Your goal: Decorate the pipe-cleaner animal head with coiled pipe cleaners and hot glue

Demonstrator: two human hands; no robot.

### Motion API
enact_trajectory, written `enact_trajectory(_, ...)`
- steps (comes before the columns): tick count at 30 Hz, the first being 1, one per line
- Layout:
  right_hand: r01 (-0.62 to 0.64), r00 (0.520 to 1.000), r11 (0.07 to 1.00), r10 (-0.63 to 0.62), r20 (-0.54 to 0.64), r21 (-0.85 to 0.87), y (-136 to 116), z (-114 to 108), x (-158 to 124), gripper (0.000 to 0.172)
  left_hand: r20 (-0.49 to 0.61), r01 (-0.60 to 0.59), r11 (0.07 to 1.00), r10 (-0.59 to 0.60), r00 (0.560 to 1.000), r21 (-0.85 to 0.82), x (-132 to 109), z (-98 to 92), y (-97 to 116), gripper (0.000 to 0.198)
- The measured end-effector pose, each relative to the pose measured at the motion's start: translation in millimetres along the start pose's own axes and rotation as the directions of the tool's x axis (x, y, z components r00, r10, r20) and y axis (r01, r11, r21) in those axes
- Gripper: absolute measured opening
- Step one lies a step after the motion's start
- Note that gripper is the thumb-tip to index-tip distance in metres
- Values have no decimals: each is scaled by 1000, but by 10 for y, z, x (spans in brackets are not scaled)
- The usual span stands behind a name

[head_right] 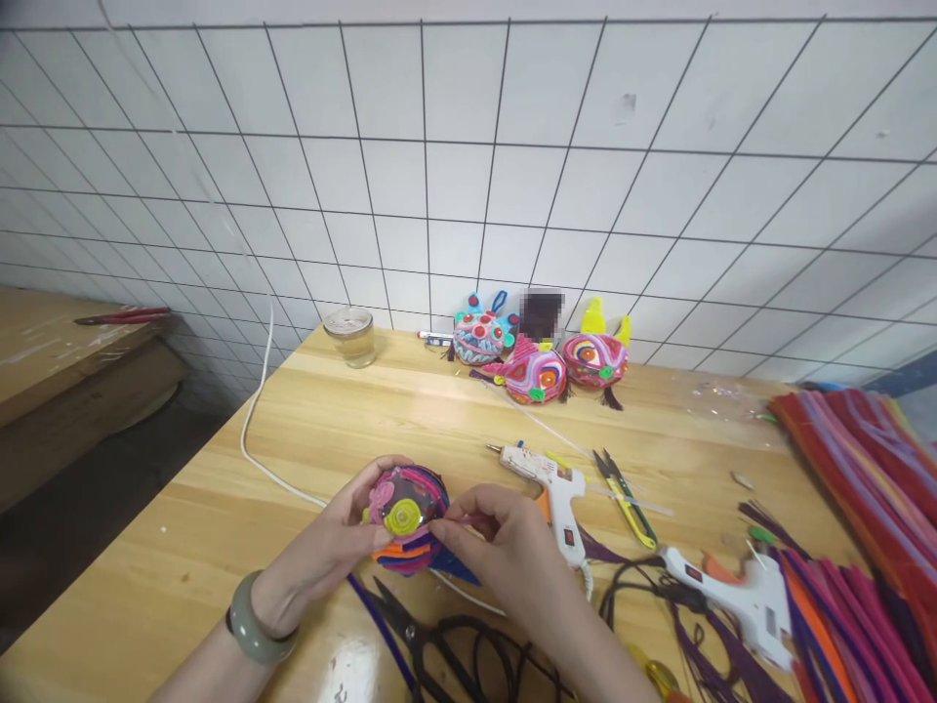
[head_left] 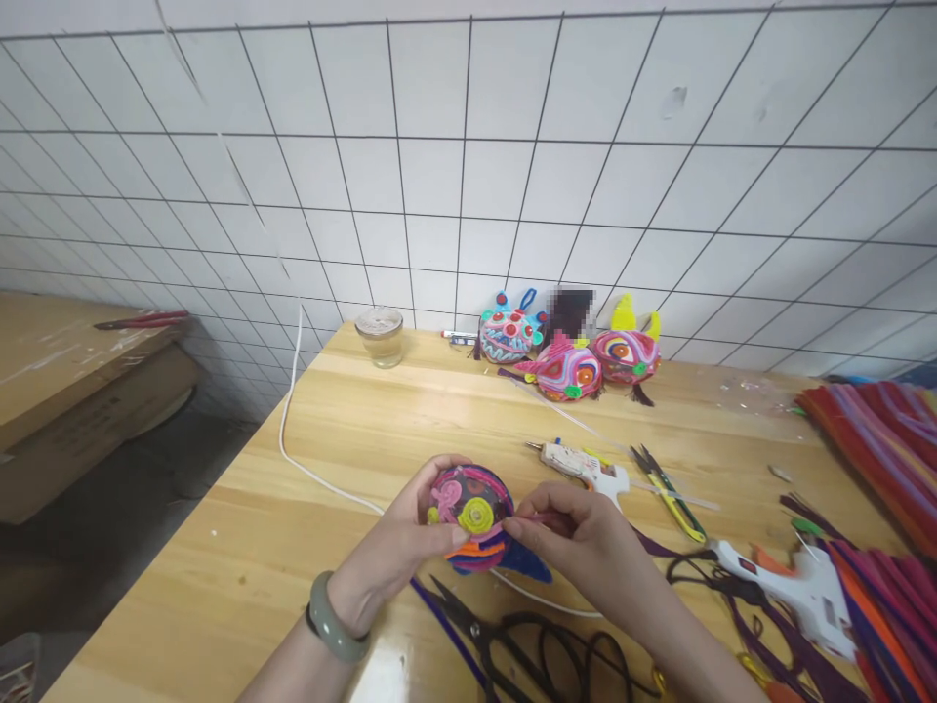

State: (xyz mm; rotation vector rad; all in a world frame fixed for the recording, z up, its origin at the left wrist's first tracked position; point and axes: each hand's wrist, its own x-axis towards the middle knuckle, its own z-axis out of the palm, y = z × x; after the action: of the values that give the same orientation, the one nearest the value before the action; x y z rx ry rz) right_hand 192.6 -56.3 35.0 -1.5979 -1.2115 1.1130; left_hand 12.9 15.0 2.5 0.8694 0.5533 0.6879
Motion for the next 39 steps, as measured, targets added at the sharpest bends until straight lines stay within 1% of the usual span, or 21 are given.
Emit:
enact_trajectory(4, -25, 1000, 999, 24, 8, 39, 52, 6, 2, 25, -14, 22, 1000, -22, 1000, -18, 1, 11, -10, 59)
enact_trajectory(9, -44, 999, 997, 43, 24, 70, 64, -4, 5, 24, -5, 22, 997, -22, 1000, -77, 13, 21, -30, 54)
enact_trajectory(16, -97, 991, 989, 86, 100, 109, 24, -27, 48, 27, -3, 50, 992, -51, 999, -112, 32, -7, -62, 56)
enact_trajectory(21, -155, 982, 976, 135, 132, 154, 5, -45, 66, 27, -19, 75, 991, -78, 997, -110, 27, -16, -70, 61)
enact_trajectory(26, -181, 975, 964, 150, 165, 193, 4, -73, 62, 26, -4, 67, 994, -67, 998, -90, 39, -11, -60, 58)
enact_trajectory(30, -205, 969, 958, 170, 179, 202, -3, -65, 59, 25, -19, 60, 994, -62, 998, -94, 44, -25, -65, 57)
enact_trajectory(35, -233, 960, 951, 193, 202, 202, -3, -72, 70, 31, -1, 72, 994, -73, 997, -79, 41, -25, -57, 58)
enact_trajectory(39, -259, 946, 951, 215, 242, 169, 22, -106, 75, 36, 22, 87, 993, -86, 996, -78, 38, -20, -51, 60)
